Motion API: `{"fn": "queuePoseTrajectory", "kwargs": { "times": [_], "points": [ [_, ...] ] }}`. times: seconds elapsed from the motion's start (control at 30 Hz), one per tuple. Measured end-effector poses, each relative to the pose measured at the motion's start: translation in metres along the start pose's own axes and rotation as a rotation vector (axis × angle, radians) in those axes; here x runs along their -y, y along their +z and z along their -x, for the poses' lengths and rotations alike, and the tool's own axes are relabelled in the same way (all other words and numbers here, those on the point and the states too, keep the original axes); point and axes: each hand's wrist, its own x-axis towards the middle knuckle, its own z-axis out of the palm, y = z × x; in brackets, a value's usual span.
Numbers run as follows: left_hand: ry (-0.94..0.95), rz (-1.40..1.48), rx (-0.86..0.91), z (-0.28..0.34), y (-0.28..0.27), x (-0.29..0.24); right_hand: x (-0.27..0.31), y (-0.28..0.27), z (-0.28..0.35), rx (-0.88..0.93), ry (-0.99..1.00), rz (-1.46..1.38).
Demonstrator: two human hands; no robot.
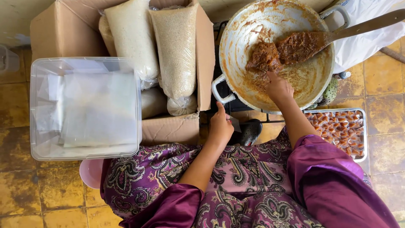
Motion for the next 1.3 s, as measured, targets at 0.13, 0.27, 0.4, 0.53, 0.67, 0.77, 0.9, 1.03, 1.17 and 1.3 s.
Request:
{"fn": "queuePoseTrajectory", "kwargs": {
  "times": [0.13,0.27,0.4,0.53,0.67,0.77,0.9,1.03,1.17,1.3],
  "points": [
    [0.016,-0.002,0.002,0.002,-0.003,-0.004,0.015,-0.015,0.025,0.064,0.008,-0.275],
    [0.024,-0.029,-0.013,-0.001,0.003,0.0,0.001,-0.009,0.015,0.034,0.008,-0.134],
    [-0.001,-0.023,0.011,0.002,-0.002,-0.002,-0.005,-0.005,0.007,0.019,0.045,-0.116],
    [0.0,-0.006,0.02,-0.002,-0.001,0.002,0.001,-0.016,0.031,0.08,-0.013,-0.305],
    [0.0,-0.011,0.019,-0.003,-0.001,-0.001,-0.004,-0.021,0.034,0.091,-0.048,-0.308],
    [-0.016,-0.014,0.041,-0.001,-0.004,-0.002,-0.009,-0.011,0.028,0.049,-0.007,-0.258],
    [-0.007,-0.017,0.046,0.0,-0.002,0.001,-0.044,0.026,-0.014,0.06,-0.027,-0.546],
    [-0.007,-0.032,0.044,-0.004,-0.001,0.002,-0.005,-0.038,0.056,0.188,0.003,-0.688],
    [-0.008,-0.099,0.123,0.008,-0.009,-0.011,0.001,-0.022,0.067,-0.038,-0.026,-0.085],
    [0.027,-0.211,0.169,-0.006,0.016,0.016,0.017,0.009,0.054,-0.103,-0.089,0.12]
  ]
}}
